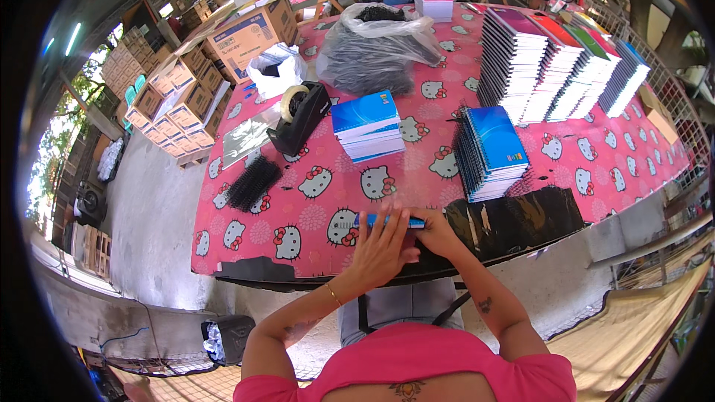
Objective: The person repeatedly picks up blue spiral-bound notebooks from a table, aligns them, and places them into a growing stack. The person handles the notebooks one at a time throughout the clip.
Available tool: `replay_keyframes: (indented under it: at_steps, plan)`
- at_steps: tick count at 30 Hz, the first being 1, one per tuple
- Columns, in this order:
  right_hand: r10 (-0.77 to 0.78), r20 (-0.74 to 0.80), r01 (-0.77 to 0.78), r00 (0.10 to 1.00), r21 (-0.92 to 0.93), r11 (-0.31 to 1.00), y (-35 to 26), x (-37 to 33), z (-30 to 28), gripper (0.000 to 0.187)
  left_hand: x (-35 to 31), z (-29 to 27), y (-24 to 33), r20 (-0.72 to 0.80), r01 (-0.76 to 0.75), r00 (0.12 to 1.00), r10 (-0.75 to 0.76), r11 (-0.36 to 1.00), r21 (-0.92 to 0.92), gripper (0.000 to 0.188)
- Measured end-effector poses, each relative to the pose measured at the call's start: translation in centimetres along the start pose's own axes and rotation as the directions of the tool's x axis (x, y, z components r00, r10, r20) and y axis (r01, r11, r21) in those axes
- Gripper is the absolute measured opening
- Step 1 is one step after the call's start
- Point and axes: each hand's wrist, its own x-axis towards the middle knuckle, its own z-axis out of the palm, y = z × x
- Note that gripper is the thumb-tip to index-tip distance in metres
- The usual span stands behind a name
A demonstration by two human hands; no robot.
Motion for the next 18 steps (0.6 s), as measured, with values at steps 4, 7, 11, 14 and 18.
replay_keyframes:
  at_steps: [4,7,11,14,18]
  plan:
    - [0.056,0.051,-0.056,0.997,-0.009,0.998,-0.3,0.0,0.0,0.036,4.1,-2.8,-1.0,0.036,0.018,0.999,-0.023,0.991,0.136,0.083]
    - [0.159,0.049,-0.160,0.986,0.025,0.987,-0.5,-0.4,0.4,0.035,2.1,-0.7,-0.5,0.036,0.013,0.999,-0.015,0.998,0.064,0.082]
    - [0.148,0.048,-0.148,0.988,-0.014,0.989,-1.8,0.0,0.1,0.035,1.7,-0.7,-0.1,0.024,0.055,0.998,-0.055,0.998,-0.016,0.082]
    - [0.031,0.008,-0.032,0.999,0.067,0.997,-0.4,0.3,0.3,0.035,3.5,-2.0,-0.3,0.027,0.033,0.999,-0.034,0.999,0.039,0.083]
    - [0.000,-0.066,0.004,0.998,0.062,0.998,-0.2,0.7,0.5,0.035,0.4,-0.6,1.0,0.051,0.004,0.999,-0.004,1.000,0.008,0.078]
